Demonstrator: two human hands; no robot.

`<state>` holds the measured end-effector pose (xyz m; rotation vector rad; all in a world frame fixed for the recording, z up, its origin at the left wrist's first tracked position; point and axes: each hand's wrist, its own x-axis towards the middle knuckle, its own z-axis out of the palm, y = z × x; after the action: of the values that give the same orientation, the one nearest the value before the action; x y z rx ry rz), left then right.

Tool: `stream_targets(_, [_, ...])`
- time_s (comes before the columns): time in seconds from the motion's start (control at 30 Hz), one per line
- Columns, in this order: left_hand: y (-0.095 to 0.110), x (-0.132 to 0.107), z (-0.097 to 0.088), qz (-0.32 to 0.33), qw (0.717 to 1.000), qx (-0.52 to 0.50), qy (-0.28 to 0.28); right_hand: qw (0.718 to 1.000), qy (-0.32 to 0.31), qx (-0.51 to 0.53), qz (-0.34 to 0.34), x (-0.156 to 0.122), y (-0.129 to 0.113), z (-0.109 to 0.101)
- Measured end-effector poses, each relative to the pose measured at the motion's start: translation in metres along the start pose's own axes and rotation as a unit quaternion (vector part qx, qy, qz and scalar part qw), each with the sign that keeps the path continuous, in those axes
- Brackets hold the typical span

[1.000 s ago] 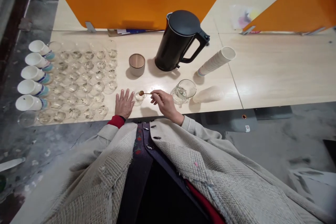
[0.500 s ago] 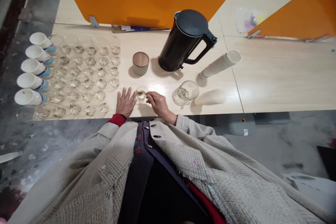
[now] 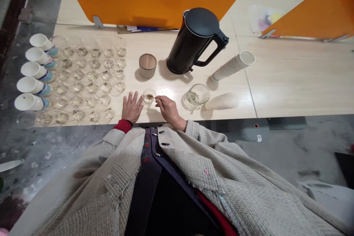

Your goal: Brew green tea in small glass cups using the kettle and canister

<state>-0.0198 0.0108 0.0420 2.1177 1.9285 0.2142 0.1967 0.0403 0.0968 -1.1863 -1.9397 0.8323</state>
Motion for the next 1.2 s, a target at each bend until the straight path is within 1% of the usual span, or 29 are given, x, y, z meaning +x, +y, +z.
stream_targets(0.1, [0.0, 0.0, 0.0, 0.0, 1.0, 0.003, -0.001, 1.0, -0.008, 0.005, 0.005, 0.0, -0.001, 0.0])
stream_targets(0.23, [0.0, 0.0, 0.001, -0.002, 1.0, -0.001, 0.001, 1.0, -0.001, 0.011, 0.023, 0.002, -0.002, -0.001])
stream_targets(0.3, [0.0, 0.0, 0.0, -0.004, 1.0, -0.005, 0.001, 0.999, -0.006, 0.03, 0.033, 0.003, -0.003, -0.003])
stream_targets(0.37, [0.0, 0.0, 0.0, -0.005, 1.0, -0.01, -0.001, 0.998, 0.005, 0.054, 0.045, 0.005, -0.006, -0.006])
stream_targets(0.47, [0.0, 0.0, -0.001, -0.006, 1.0, -0.015, -0.002, 0.991, 0.045, 0.105, 0.066, 0.005, -0.012, -0.015])
stream_targets(0.53, [0.0, 0.0, 0.0, -0.007, 1.0, -0.015, -0.001, 0.984, 0.081, 0.142, 0.071, 0.004, -0.017, -0.025])
stream_targets(0.67, [-0.002, 0.0, 0.002, -0.005, 1.0, -0.013, -0.004, 0.966, 0.186, 0.175, 0.043, -0.001, -0.022, -0.057])
stream_targets(0.77, [-0.004, 0.0, 0.004, -0.004, 1.0, -0.012, -0.002, 0.951, 0.275, 0.137, 0.031, -0.009, -0.017, -0.084])
stream_targets(0.87, [-0.004, 0.001, 0.005, -0.005, 1.0, -0.008, -0.001, 0.942, 0.327, 0.049, 0.054, -0.02, -0.003, -0.106])
stream_targets(0.97, [-0.004, 0.001, 0.004, -0.005, 1.0, -0.008, -0.001, 0.933, 0.347, -0.029, 0.093, -0.034, 0.014, -0.117])
stream_targets(1.07, [-0.003, 0.001, 0.003, -0.006, 1.0, -0.01, -0.001, 0.922, 0.359, -0.086, 0.118, -0.046, 0.029, -0.121])
stream_targets(1.2, [-0.003, 0.001, 0.003, -0.008, 1.0, -0.014, 0.0, 0.923, 0.335, -0.135, 0.13, -0.054, 0.046, -0.122])
